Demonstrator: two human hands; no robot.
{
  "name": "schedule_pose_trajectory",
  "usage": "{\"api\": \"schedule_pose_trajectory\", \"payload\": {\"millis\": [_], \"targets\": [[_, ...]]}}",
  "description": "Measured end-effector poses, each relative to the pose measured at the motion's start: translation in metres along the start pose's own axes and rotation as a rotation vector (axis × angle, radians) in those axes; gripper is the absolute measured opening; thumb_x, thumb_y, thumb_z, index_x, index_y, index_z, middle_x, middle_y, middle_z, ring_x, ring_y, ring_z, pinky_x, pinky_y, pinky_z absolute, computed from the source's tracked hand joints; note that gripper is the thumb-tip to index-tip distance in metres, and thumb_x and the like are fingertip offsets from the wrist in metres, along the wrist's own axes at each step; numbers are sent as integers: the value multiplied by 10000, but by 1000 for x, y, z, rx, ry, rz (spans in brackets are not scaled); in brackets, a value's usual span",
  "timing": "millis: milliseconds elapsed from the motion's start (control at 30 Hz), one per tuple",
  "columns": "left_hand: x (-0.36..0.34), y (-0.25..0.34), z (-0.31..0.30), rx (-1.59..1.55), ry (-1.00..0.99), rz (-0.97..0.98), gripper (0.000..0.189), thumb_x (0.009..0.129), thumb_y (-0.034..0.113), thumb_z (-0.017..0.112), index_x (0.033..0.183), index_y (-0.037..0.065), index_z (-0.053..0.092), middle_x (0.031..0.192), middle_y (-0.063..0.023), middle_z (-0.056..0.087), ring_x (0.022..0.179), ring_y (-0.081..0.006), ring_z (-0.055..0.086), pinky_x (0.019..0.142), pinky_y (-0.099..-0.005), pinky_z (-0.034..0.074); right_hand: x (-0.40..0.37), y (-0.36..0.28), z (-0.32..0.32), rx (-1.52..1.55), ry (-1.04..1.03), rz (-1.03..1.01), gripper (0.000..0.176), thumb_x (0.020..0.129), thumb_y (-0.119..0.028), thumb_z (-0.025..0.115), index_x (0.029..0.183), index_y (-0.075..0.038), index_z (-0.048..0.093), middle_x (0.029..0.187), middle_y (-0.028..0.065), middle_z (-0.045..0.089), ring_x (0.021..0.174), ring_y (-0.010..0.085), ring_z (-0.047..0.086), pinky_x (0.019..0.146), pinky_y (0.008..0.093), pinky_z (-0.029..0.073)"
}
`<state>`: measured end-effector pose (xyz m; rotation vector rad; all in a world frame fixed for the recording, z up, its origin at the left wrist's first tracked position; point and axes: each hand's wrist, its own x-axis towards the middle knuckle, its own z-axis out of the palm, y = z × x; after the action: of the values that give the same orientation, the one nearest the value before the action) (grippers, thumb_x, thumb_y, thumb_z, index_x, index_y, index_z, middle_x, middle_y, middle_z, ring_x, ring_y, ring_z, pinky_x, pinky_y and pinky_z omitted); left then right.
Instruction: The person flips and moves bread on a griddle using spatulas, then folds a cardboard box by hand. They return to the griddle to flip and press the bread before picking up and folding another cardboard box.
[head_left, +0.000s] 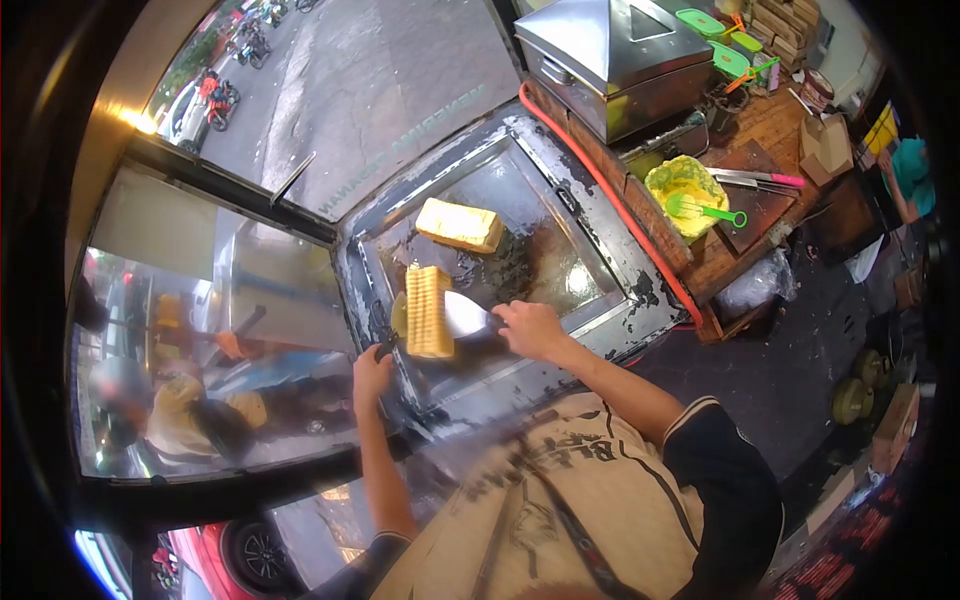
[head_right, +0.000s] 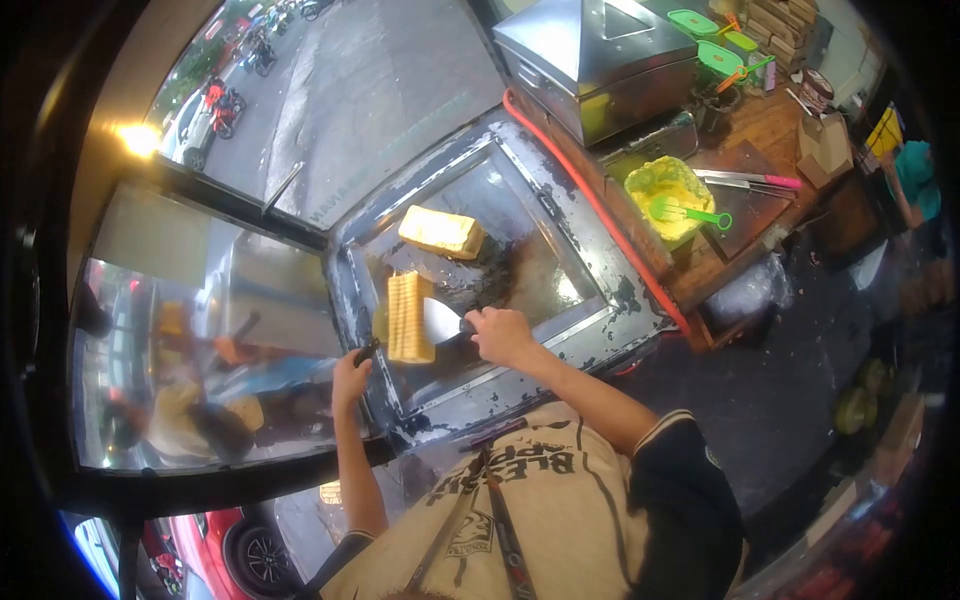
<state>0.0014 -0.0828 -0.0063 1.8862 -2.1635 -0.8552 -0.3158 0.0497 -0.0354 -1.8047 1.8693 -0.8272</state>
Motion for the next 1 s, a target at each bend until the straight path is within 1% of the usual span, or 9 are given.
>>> {"api": "schedule_pose_trajectory", "payload": {"millis": [100, 267, 367, 500, 567, 667, 767, 867, 1000], "targets": [[-10, -8, -1, 13, 13, 2, 351, 793, 155, 631, 1105, -3, 607, 786, -157, 664, 735, -269, 652, 703, -349, 495, -3, 10, -10, 134, -43, 128, 346, 805, -266, 660, 1068, -48, 604, 889, 162, 657, 807, 318, 649, 724, 404, 504], [-18, -12, 38, 53, 151, 58, 393, 809, 187, 628, 1133, -33, 593, 999, -249, 644, 976, -402, 607, 855, -426, 467, 3, 27, 45, 574, -78, 433, 356, 871, -322, 585, 1044, -11, 609, 841, 141, 670, 764, 222, 651, 696, 345, 502], [-12, 22, 54, 7, 117, -44, 407, 810, 191, 630, 1140, -43, 588, 988, -266, 639, 958, -417, 605, 851, -425, 470, 13, 14, 86, 617, -74, 381, 350, 881, -320, 570, 1013, 2, 604, 787, 139, 661, 707, 214, 644, 653, 347, 502], [14, 38, 61, -80, 223, -65, 368, 813, 179, 609, 1111, -37, 598, 959, -262, 642, 944, -416, 605, 832, -439, 468, 46, 8, 68, 590, -53, 417, 395, 871, -361, 566, 1006, 8, 602, 943, 251, 646, 920, 407, 615, 814, 451, 477], [12, 47, 47, -96, 329, -61, 355, 815, 175, 605, 1103, -32, 600, 916, -242, 653, 889, -411, 619, 793, -439, 473, 57, 14, 43, 541, 77, 267, 347, 874, -328, 594, 984, 0, 618, 721, 136, 657, 628, 243, 637, 606, 358, 497], [1, 60, 30, -71, 564, 33, 352, 817, 169, 598, 1108, -30, 598, 865, -223, 660, 831, -385, 635, 752, -430, 479, 64, 15, -15, 452, 273, 203, 345, 866, -332, 603, 1006, -16, 627, 738, 156, 658, 655, 261, 644, 619, 368, 498], [-9, 108, 16, -427, 296, -94, 347, 822, 157, 576, 1111, -34, 597, 867, -225, 655, 851, -370, 632, 770, -432, 474, 87, 51, -30, 298, 481, 246, 365, 842, -346, 623, 1033, -35, 634, 783, 186, 665, 740, 296, 665, 673, 383, 506], [32, 102, 50, -219, 269, 56, 333, 813, 159, 569, 1079, -38, 605, 869, -239, 649, 879, -398, 619, 787, -452, 470, 100, 96, -19, 223, 301, 300, 366, 825, -348, 638, 1017, -38, 649, 841, 188, 674, 795, 313, 666, 698, 384, 507], [95, 83, 84, -23, 202, 127, 337, 800, 178, 585, 1058, -38, 609, 913, -266, 637, 922, -417, 607, 820, -463, 474, 53, 76, -59, 189, 49, 207, 339, 795, -321, 665, 1006, -56, 664, 909, 164, 682, 849, 315, 657, 740, 390, 505]]}}
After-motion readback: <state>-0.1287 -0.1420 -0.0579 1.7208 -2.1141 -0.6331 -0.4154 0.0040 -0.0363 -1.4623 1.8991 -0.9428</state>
